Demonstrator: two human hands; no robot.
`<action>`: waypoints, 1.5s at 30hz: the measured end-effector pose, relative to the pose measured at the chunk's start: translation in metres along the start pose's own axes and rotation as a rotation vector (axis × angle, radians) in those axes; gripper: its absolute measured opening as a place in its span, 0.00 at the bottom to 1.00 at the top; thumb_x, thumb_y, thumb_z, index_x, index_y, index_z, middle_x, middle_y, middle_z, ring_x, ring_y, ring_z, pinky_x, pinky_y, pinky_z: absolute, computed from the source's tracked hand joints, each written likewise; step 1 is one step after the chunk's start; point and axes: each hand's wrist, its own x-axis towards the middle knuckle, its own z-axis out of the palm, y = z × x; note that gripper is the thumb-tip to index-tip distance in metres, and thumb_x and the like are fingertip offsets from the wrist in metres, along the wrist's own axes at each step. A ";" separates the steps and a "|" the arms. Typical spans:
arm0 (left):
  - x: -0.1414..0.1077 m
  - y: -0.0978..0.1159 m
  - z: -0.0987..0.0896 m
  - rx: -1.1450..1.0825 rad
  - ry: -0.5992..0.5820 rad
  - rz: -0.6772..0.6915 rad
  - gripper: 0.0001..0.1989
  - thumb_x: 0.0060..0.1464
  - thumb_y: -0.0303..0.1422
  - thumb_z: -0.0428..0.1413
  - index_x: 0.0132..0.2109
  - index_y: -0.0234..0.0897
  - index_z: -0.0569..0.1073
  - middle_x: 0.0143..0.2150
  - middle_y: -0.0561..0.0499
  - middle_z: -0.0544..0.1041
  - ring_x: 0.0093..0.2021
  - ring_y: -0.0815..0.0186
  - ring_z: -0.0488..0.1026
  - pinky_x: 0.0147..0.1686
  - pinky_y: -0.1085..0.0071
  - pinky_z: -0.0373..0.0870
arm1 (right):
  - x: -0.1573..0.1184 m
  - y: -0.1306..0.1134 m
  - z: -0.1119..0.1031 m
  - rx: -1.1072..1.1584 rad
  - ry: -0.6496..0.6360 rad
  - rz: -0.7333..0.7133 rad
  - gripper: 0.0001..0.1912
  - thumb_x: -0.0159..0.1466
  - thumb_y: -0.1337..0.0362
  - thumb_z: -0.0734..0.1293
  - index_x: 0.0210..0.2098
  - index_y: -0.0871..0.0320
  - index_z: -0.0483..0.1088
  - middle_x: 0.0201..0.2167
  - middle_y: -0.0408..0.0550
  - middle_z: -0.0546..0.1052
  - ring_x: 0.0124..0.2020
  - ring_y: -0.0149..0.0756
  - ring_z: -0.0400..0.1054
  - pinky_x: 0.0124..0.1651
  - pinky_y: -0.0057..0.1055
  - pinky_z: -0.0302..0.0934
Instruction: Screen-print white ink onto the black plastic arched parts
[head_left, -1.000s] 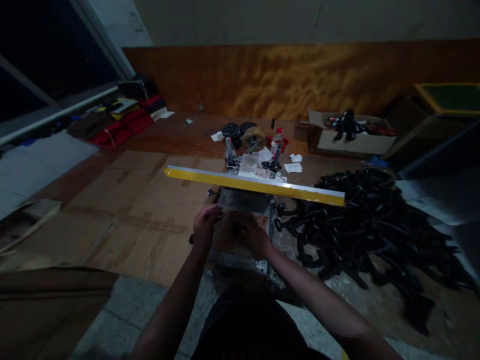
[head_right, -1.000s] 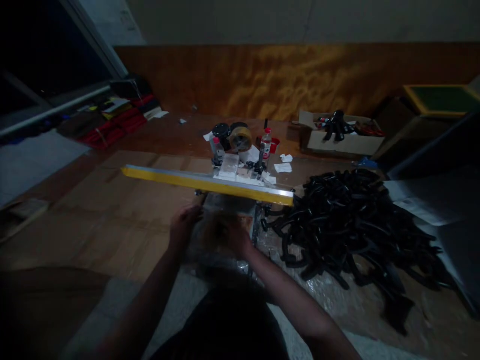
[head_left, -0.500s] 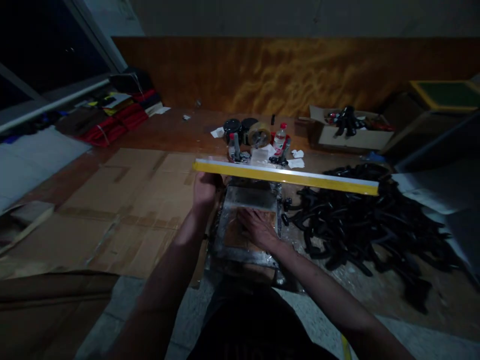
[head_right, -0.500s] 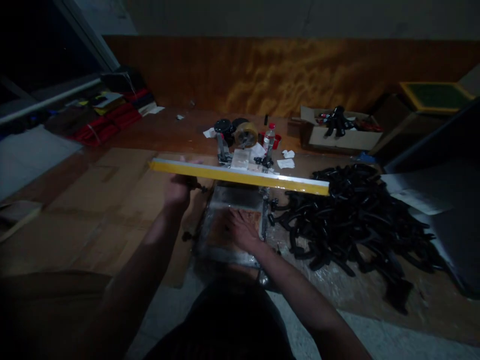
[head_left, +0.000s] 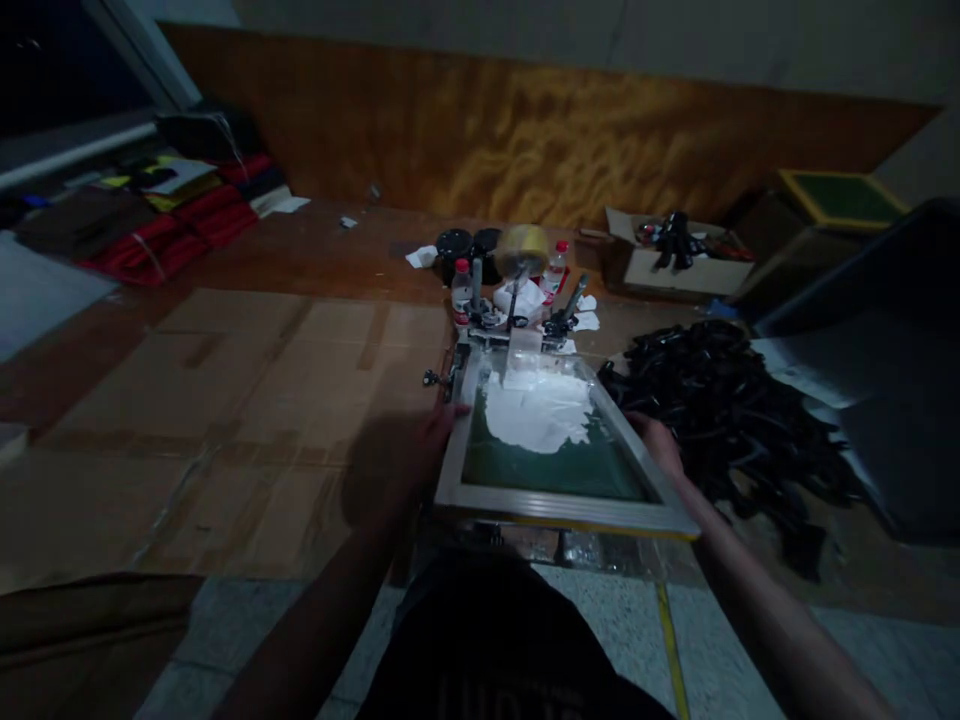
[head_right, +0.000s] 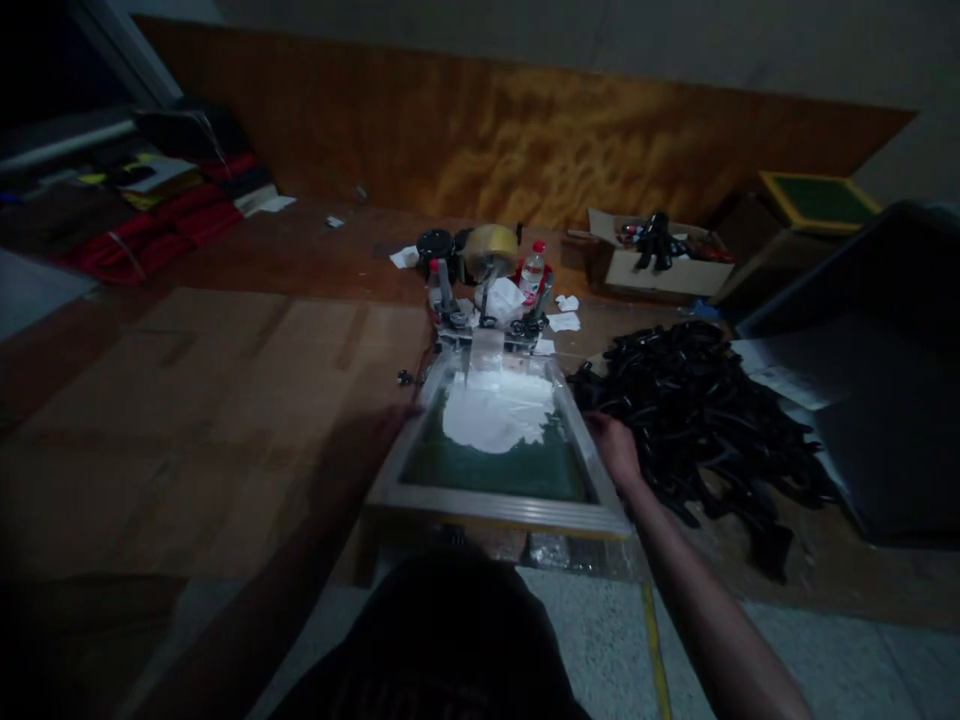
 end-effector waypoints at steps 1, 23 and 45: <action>-0.005 -0.014 -0.001 0.002 -0.018 -0.046 0.20 0.53 0.49 0.57 0.41 0.39 0.81 0.36 0.47 0.81 0.36 0.59 0.77 0.33 0.67 0.74 | 0.012 -0.002 -0.004 -0.001 0.035 0.014 0.22 0.68 0.60 0.56 0.52 0.60 0.76 0.43 0.57 0.81 0.43 0.49 0.76 0.48 0.46 0.69; -0.006 -0.109 0.005 0.292 -0.158 -0.130 0.28 0.60 0.39 0.50 0.65 0.33 0.65 0.55 0.41 0.78 0.51 0.56 0.77 0.55 0.58 0.71 | 0.019 -0.146 0.036 -0.481 -0.260 -0.197 0.12 0.66 0.67 0.60 0.45 0.60 0.72 0.42 0.57 0.78 0.44 0.43 0.71 0.39 0.31 0.60; -0.007 -0.109 0.006 0.228 -0.109 -0.167 0.28 0.58 0.38 0.53 0.63 0.33 0.68 0.57 0.40 0.77 0.53 0.55 0.76 0.54 0.58 0.72 | -0.027 -0.119 0.049 -0.208 -0.383 -0.797 0.13 0.64 0.71 0.62 0.45 0.60 0.73 0.42 0.53 0.77 0.44 0.42 0.66 0.45 0.36 0.59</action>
